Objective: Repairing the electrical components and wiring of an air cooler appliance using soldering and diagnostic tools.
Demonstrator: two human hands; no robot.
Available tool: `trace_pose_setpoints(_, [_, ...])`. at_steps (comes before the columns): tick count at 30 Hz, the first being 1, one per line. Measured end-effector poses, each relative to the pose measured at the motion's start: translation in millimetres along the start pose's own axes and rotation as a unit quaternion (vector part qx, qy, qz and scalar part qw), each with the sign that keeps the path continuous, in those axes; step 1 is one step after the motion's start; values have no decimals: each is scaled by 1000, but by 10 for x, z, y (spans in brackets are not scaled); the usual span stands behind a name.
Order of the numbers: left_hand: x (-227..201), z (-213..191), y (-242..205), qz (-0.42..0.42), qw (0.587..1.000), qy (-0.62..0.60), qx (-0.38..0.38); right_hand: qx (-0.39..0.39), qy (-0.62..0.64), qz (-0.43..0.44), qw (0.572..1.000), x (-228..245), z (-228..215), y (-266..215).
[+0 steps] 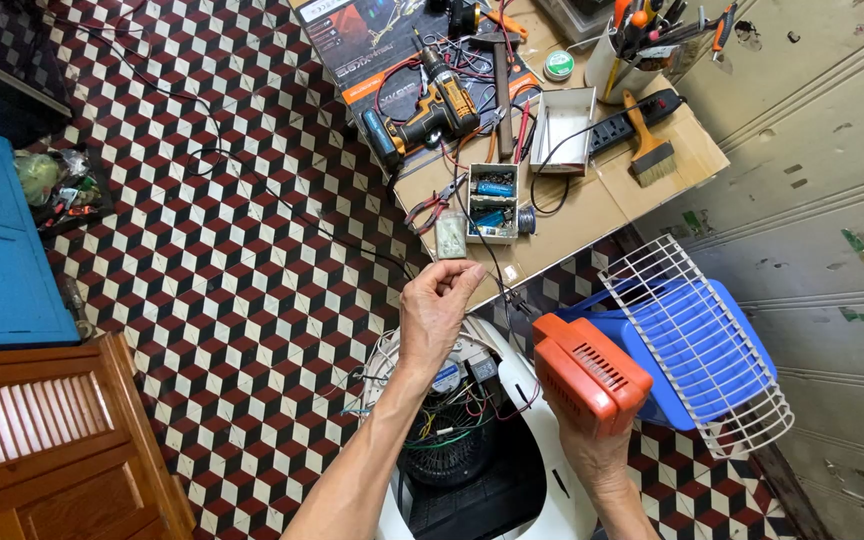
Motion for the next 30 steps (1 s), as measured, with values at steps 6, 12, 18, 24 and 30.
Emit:
trace_pose_setpoints(6, [-2,-12,1,-17,1000,8,-3,-16,10,1,1000,4,-24,17])
trace_pose_setpoints(12, [4,-2,9,0,1000,6,-4,-27,33,3,999,105,-113,80])
trace_pose_setpoints(18, [34,10,12,1,1000,2,-3,-10,25,6,1000,13,-46,24])
trace_pose_setpoints(24, [60,27,13,-1,1000,5,5,-3,28,6,1000,-26,-36,6])
trace_pose_setpoints(30, [66,20,13,5,1000,5,4,-14,49,16,999,17,-55,43])
Point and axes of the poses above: each hand's wrist, its own y-axis towards the middle knuckle, its own z-axis out of the palm, x = y × z, the point moved 8 cm from there along y, towards the middle knuckle, and after that the axes turned 7 degrees about x, right-handed, at the moved point
